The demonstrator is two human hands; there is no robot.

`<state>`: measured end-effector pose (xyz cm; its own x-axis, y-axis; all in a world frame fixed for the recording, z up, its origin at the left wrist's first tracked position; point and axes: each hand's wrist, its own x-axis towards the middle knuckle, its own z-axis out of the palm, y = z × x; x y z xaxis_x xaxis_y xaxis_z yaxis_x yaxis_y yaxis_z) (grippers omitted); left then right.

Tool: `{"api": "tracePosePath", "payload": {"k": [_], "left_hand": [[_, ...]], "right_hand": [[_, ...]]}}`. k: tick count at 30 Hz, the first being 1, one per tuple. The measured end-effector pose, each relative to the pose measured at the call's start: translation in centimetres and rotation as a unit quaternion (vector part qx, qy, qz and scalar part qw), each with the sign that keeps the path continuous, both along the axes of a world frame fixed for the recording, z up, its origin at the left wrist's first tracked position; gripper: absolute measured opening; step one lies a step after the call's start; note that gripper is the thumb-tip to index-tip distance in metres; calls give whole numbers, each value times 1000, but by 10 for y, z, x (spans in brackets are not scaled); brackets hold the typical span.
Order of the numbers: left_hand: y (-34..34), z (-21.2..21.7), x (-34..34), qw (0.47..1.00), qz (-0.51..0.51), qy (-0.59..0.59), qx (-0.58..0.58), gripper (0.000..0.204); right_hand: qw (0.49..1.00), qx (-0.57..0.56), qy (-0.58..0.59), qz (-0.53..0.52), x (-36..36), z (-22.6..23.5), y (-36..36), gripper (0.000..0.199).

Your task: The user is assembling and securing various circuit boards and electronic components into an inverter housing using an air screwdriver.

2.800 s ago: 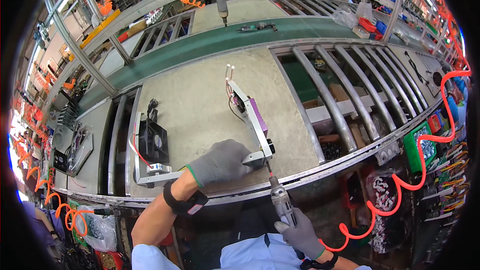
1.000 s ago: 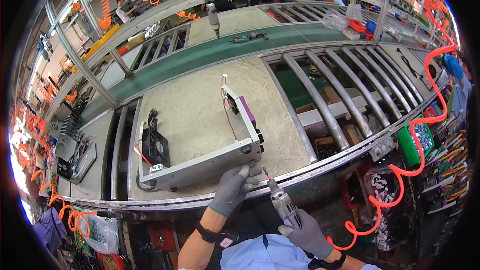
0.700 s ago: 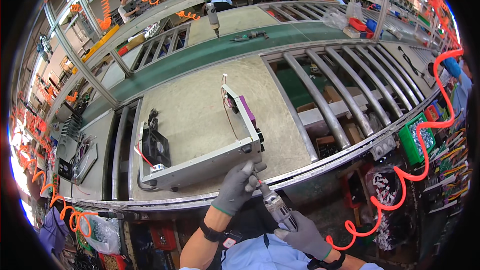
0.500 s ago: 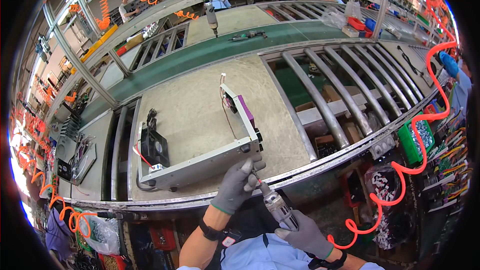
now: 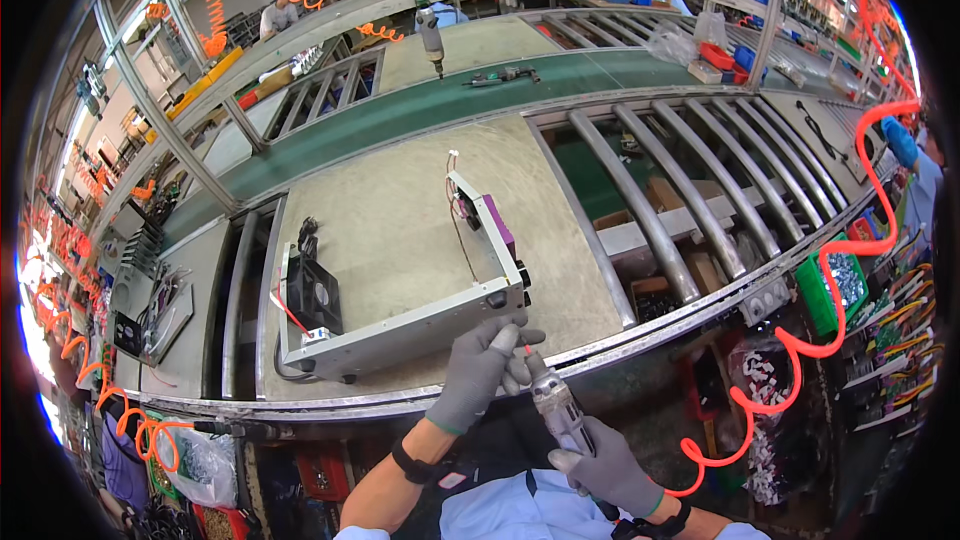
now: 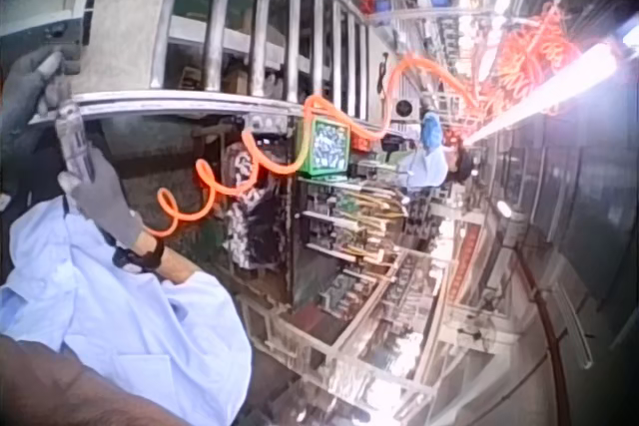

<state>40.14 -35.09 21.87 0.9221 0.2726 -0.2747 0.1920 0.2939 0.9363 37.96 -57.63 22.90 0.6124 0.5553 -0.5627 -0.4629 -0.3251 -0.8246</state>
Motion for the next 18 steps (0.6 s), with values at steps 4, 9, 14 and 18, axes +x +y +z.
{"api": "tracePosePath", "payload": {"k": [4, 9, 14, 18], "left_hand": [[17, 11, -5, 977, 39, 3, 208, 29], [45, 49, 18, 863, 126, -195, 448, 21], [66, 57, 45, 727, 62, -140, 669, 25], [73, 53, 47, 688, -52, -105, 716, 32]], "right_hand": [[997, 11, -72, -21, 13, -8, 8, 37], [999, -9, -44, -23, 24, 4, 14, 35], [999, -15, -24, -14, 29, 11, 13, 36], [999, -20, -27, -7, 31, 12, 16, 36]]}}
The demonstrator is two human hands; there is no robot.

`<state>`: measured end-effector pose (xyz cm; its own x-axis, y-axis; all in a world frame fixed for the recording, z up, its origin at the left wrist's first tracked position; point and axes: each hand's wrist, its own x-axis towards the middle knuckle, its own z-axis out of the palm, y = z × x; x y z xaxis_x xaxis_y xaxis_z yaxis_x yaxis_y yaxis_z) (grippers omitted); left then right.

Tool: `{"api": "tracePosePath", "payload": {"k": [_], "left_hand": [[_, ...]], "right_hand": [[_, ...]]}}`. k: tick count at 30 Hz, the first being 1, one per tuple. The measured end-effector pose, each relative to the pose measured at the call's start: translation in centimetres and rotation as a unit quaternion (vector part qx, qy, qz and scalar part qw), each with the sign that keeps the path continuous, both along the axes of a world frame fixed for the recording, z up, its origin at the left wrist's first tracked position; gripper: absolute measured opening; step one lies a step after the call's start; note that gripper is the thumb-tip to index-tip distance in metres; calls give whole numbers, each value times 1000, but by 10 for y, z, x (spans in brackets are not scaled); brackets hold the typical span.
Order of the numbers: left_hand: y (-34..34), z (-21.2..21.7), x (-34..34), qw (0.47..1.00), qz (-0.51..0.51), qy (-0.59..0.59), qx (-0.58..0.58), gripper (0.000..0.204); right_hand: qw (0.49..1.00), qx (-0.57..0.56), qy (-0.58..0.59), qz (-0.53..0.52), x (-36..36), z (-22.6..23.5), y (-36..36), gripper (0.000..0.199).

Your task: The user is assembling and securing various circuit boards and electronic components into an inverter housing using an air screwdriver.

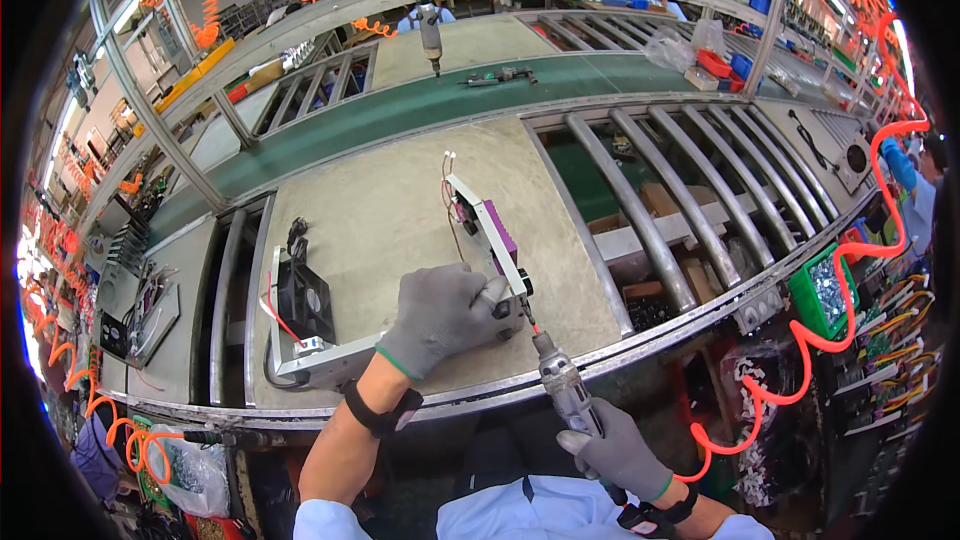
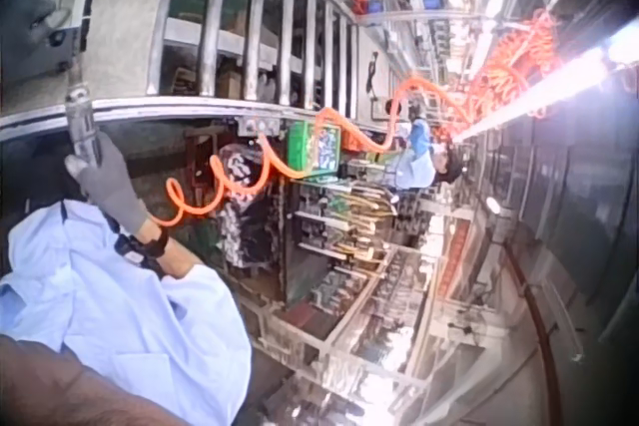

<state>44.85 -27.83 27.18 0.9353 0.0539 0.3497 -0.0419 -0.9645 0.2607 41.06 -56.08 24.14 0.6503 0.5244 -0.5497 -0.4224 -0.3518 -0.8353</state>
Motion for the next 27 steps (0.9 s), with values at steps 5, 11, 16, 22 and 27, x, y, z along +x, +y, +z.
{"api": "tracePosePath", "payload": {"k": [5, 11, 16, 22, 27], "left_hand": [[4, -12, 4, 999, -31, -35, 0, 36], [2, -14, 5, 998, -28, -41, 28, 33], [2, -17, 5, 998, -24, -42, 38, 32], [3, -16, 5, 998, -31, -48, 38, 33], [2, -15, 4, 996, -38, -65, 41, 34]], "right_hand": [[997, 24, 70, 10, 10, -1, -13, 35], [999, -35, 36, 14, 8, 9, 1, 34], [998, -31, 53, -3, 4, 8, 5, 33], [999, -39, 27, -3, 2, 10, 7, 31], [999, -31, 21, -5, 0, 13, 9, 31]]}}
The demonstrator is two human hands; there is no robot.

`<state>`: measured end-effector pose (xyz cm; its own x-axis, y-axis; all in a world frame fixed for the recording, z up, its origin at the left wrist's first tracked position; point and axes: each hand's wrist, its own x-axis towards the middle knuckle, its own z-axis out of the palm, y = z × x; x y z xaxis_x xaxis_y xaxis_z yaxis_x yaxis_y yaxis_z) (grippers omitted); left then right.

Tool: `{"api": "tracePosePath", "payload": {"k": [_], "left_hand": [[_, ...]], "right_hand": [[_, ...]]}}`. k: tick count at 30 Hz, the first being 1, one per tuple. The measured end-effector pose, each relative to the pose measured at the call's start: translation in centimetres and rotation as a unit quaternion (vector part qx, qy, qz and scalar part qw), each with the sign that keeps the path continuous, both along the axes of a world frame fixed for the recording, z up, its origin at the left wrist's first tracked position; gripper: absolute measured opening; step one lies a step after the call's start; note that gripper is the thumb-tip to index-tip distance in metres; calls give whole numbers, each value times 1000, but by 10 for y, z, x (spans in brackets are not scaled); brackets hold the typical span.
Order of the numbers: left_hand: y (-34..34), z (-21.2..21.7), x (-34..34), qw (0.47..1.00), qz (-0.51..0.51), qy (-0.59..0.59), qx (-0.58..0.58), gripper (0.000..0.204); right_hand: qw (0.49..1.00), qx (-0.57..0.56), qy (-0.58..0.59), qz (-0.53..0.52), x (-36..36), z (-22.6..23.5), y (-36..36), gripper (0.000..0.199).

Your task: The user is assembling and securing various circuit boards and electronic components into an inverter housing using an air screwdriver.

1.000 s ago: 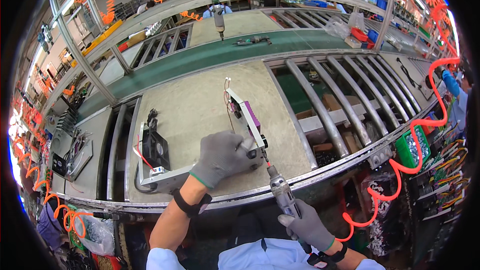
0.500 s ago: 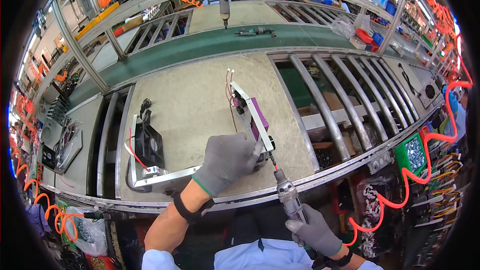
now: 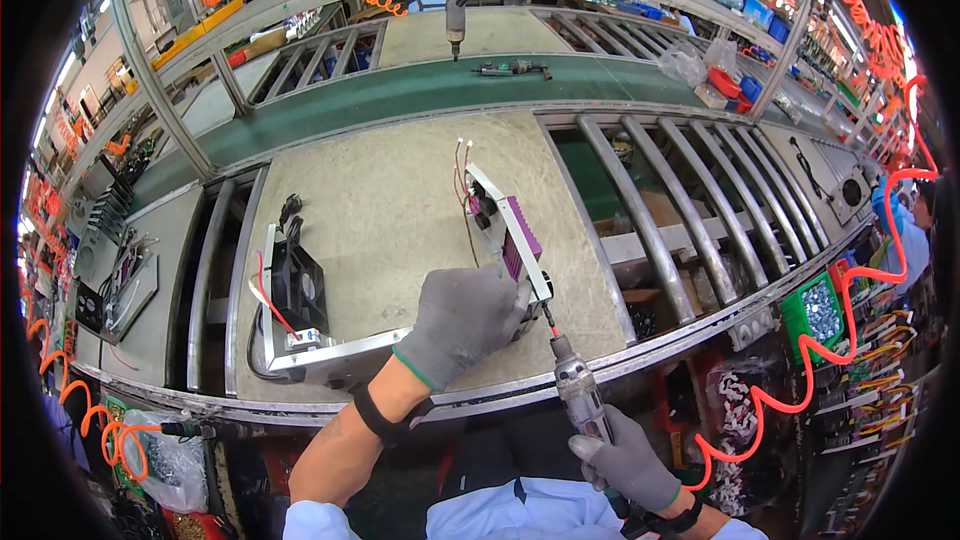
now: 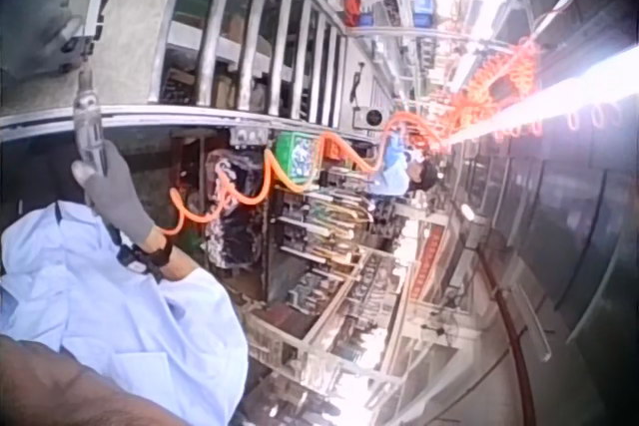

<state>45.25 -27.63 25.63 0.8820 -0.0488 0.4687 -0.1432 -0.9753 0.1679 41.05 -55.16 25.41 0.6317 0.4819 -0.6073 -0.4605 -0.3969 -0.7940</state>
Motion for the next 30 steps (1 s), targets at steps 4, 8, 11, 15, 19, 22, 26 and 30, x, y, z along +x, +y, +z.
{"api": "tracePosePath", "payload": {"k": [4, 8, 11, 15, 19, 22, 26, 30], "left_hand": [[-1, 1, 0, 1000, 14, 26, 6, 35], [-2, 2, 0, 998, 18, 52, 10, 33], [-2, 2, -1, 1000, 6, 29, 11, 30], [-2, 3, -2, 999, 22, 27, -13, 28], [-9, 2, -17, 985, 33, -166, -19, 30], [-31, 9, -57, 760, 88, 101, -636, 26], [-39, -92, -74, 390, -54, 166, -904, 42], [-53, -93, -69, 384, -24, 191, -903, 48]], "right_hand": [[1000, -8, -1, 0, -1, -2, 1, 32], [1000, 6, -8, 3, -5, -3, 1, 32], [1000, 21, -14, 5, -6, -5, 0, 32], [999, 34, -27, 11, -5, -4, 3, 33], [999, 37, -30, -8, -9, -7, -5, 34], [999, -3, -41, 7, -17, -15, -22, 37], [1000, -4, -18, 11, -25, -27, -31, 39], [1000, -5, -10, 1, -26, -37, -37, 41]]}}
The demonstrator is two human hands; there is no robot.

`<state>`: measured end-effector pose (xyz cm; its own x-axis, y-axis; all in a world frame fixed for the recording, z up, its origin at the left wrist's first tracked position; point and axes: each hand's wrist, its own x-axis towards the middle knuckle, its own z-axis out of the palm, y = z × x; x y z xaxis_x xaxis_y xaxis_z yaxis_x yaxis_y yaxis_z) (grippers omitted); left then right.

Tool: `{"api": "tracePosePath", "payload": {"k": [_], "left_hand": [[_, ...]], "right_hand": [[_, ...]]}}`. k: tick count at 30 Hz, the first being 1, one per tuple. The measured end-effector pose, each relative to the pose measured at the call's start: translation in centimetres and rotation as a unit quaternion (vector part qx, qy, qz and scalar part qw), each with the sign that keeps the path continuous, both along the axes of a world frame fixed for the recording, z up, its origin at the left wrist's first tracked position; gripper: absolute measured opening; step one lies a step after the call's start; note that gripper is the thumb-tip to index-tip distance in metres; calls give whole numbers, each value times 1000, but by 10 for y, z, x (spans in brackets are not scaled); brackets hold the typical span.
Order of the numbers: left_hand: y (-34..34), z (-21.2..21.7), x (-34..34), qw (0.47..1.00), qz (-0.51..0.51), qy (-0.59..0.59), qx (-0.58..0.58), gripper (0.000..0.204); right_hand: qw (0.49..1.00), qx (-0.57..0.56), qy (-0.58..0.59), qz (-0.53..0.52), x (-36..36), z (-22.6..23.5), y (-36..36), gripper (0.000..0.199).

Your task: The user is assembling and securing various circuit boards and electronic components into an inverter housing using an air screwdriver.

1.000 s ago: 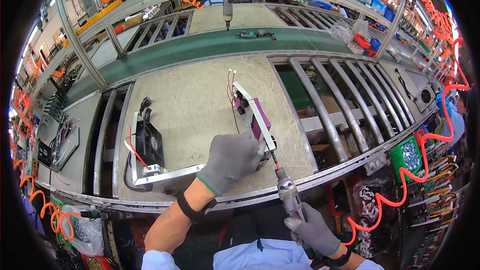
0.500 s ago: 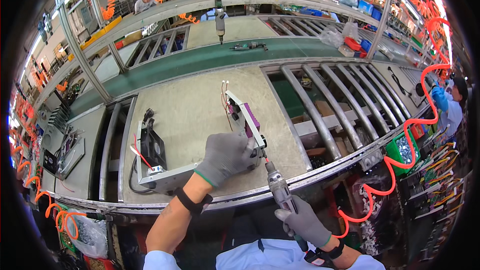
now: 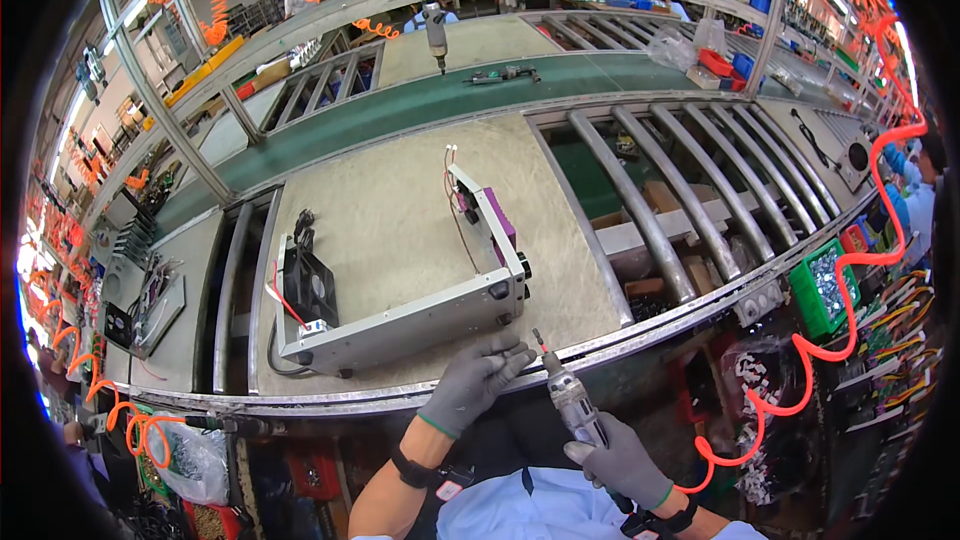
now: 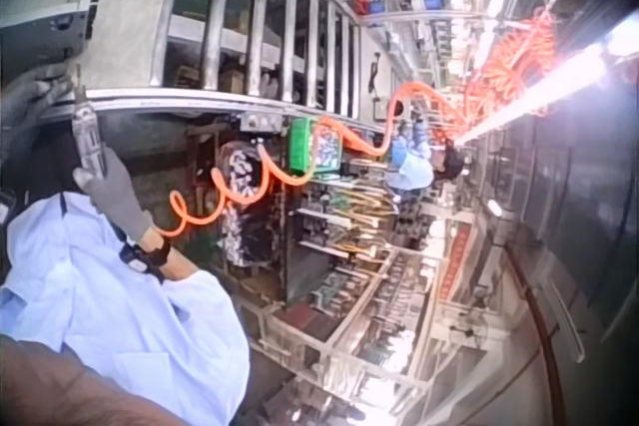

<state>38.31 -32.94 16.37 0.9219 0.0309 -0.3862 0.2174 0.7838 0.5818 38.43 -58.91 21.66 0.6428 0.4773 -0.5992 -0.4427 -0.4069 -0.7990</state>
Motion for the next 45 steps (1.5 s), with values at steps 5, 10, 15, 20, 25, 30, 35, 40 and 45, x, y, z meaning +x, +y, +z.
{"api": "tracePosePath", "payload": {"k": [5, 10, 15, 20, 25, 30, 35, 40, 45], "left_hand": [[-1, -1, 1, 999, 0, 0, 46, 44], [7, -17, 6, 995, -4, 39, 96, 40], [5, -8, 10, 989, -28, 42, 136, 35], [8, -5, 8, 987, -48, 18, 155, 34], [13, 6, 10, 957, -87, 45, 272, 26], [16, 21, 12, 926, -154, 67, 337, 28], [5, 25, -4, 766, -94, -42, 634, 31], [27, 96, 21, 494, 196, -189, 826, 28], [49, 83, 35, 404, 39, -92, 909, 32]], "right_hand": [[1000, -10, -10, 11, -3, -5, -4, 43], [999, -15, -42, 30, -5, -18, -7, 44], [994, -24, -84, 60, -7, -23, -8, 47], [995, -18, -75, 63, -5, -15, -4, 48], [993, -34, -78, 79, -2, -12, -8, 51], [984, -11, -142, 111, 2, -20, -12, 53], [998, 25, 17, 57, 14, -18, 12, 43], [999, 7, 31, 38, 28, -25, 22, 37], [999, 14, 37, 35, 29, -35, 28, 38]]}}
